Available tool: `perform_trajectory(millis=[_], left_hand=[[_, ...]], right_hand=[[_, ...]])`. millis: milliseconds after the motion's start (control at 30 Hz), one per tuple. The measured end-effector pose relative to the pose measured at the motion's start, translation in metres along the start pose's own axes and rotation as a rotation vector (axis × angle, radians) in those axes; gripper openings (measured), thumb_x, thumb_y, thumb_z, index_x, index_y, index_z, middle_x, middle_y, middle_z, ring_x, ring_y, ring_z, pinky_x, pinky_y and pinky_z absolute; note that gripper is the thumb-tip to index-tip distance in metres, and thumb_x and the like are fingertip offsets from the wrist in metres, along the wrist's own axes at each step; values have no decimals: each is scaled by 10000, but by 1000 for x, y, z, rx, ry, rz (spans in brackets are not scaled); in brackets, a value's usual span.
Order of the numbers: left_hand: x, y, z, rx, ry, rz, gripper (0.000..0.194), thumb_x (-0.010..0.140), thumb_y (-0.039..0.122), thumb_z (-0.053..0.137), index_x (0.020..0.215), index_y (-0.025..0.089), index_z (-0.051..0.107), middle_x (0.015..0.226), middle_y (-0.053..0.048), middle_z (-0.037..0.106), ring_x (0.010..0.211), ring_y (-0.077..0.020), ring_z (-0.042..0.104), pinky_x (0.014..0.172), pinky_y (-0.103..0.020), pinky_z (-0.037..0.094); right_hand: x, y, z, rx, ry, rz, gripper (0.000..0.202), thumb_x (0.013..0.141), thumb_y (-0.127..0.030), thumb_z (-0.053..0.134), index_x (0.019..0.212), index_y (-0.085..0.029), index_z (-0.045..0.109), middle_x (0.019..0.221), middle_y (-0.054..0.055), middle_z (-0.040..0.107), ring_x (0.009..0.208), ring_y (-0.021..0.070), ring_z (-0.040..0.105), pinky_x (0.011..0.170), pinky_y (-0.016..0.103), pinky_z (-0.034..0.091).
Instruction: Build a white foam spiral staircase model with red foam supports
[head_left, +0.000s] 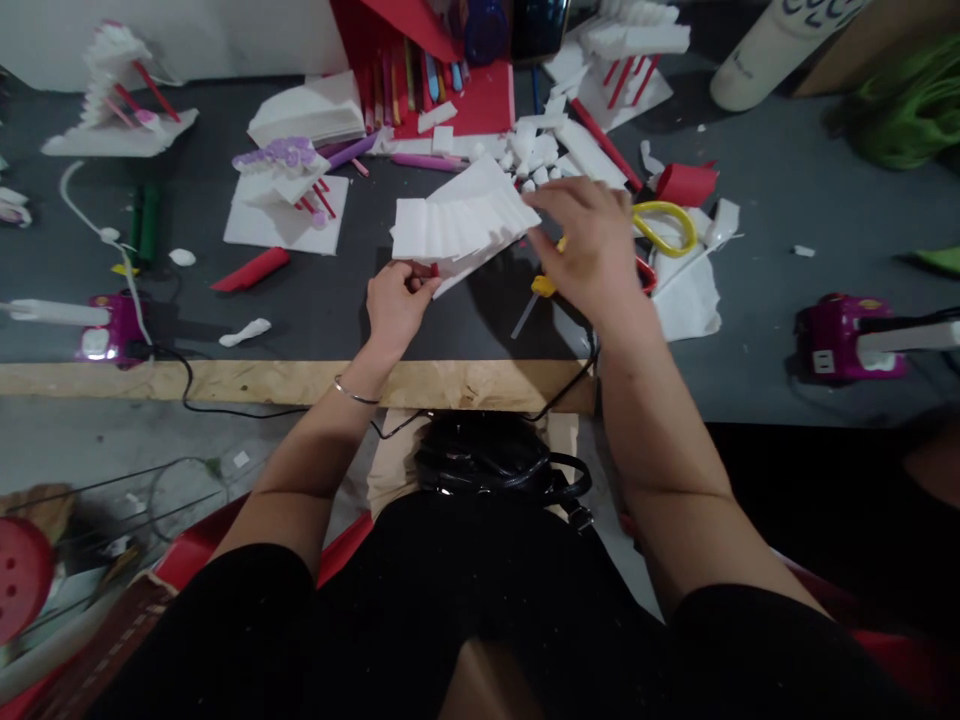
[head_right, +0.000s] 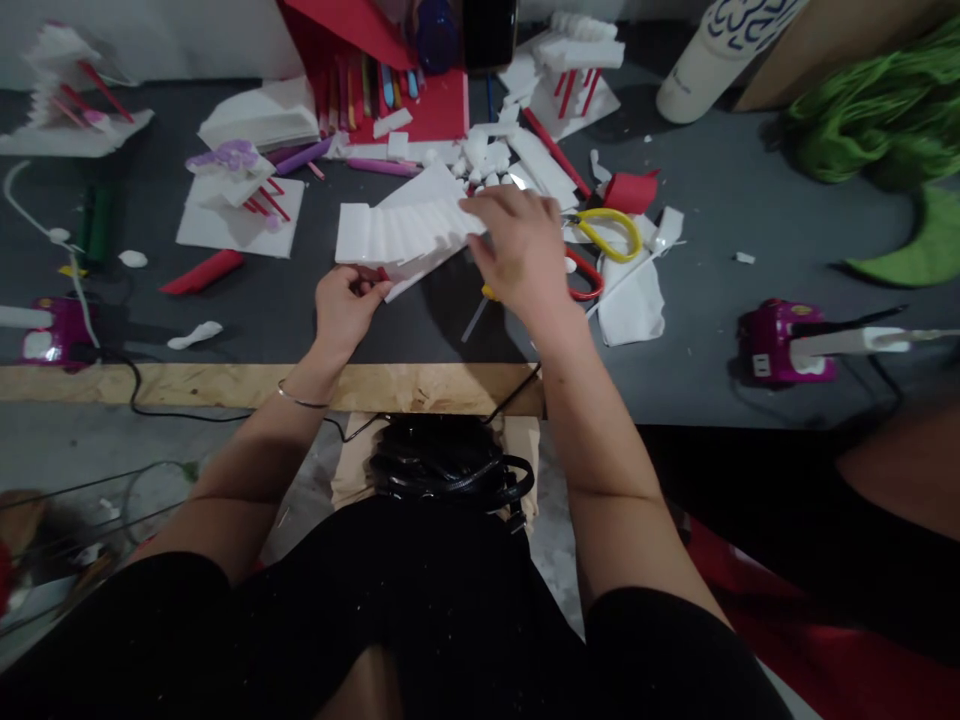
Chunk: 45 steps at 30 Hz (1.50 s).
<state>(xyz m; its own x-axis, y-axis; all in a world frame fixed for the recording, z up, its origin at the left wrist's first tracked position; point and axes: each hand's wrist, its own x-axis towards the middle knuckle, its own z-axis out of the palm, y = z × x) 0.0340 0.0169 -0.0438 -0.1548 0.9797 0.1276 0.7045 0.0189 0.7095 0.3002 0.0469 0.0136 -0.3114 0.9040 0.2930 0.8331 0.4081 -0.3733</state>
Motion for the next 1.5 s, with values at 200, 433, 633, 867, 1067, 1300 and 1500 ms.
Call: perform_trajectory(millis=[200,433,633,867,1067,1300,1500], left_hand=[[4,5,-3,12,1,-11,109,769,212,748,723,206,650,743,-5,652,733,-172,603,720,-324,453],[13,2,-3,53,16,-43,59,747,211,740,748,202,682,759,-16,665,704,-171,582,695,-323,442],[10,4,-7,65,-2,-37,58,764,202,733,762,201,675,794,-22,664,735,-175,592,737,-332,472],[6,5,-9,65,-2,3,67,740,181,741,788,200,699,917,-53,707,786,-196,620,781,-354,501],[4,1,-6,32,17,15,70,757,195,745,810,200,699,910,-49,712,800,-201,630,794,-362,514],[1,5,-8,6,-12,26,128,764,114,741,801,205,659,903,-36,697,846,-208,656,853,-364,526],[1,6,-10,6,-16,30,162,753,95,754,799,201,640,940,-43,706,866,-210,665,864,-362,541]], right_hand=[[-23,51,-56,-77,-50,446,161,976,-227,556,1015,-194,709,1089,160,761,1029,284,682,940,452,477],[-26,68,-44,-28,-64,300,159,924,-217,622,1069,-266,666,1124,135,707,1189,375,587,994,560,465],[-22,66,-37,-18,20,216,123,936,-256,579,1002,-288,678,1026,99,711,1049,323,628,934,505,506],[-57,27,-12,-71,-97,-18,209,850,-268,687,1050,-231,639,996,113,699,979,310,647,857,477,559],[-71,24,9,-110,-37,99,446,800,-139,578,1246,-145,562,1175,213,656,1136,409,617,961,635,527],[-72,33,30,-90,38,151,566,741,-124,586,1305,-131,543,1202,220,627,1162,410,599,1049,652,494],[-76,28,24,-46,145,187,425,772,-227,613,1192,-179,575,1120,188,655,1084,376,625,973,596,543]])
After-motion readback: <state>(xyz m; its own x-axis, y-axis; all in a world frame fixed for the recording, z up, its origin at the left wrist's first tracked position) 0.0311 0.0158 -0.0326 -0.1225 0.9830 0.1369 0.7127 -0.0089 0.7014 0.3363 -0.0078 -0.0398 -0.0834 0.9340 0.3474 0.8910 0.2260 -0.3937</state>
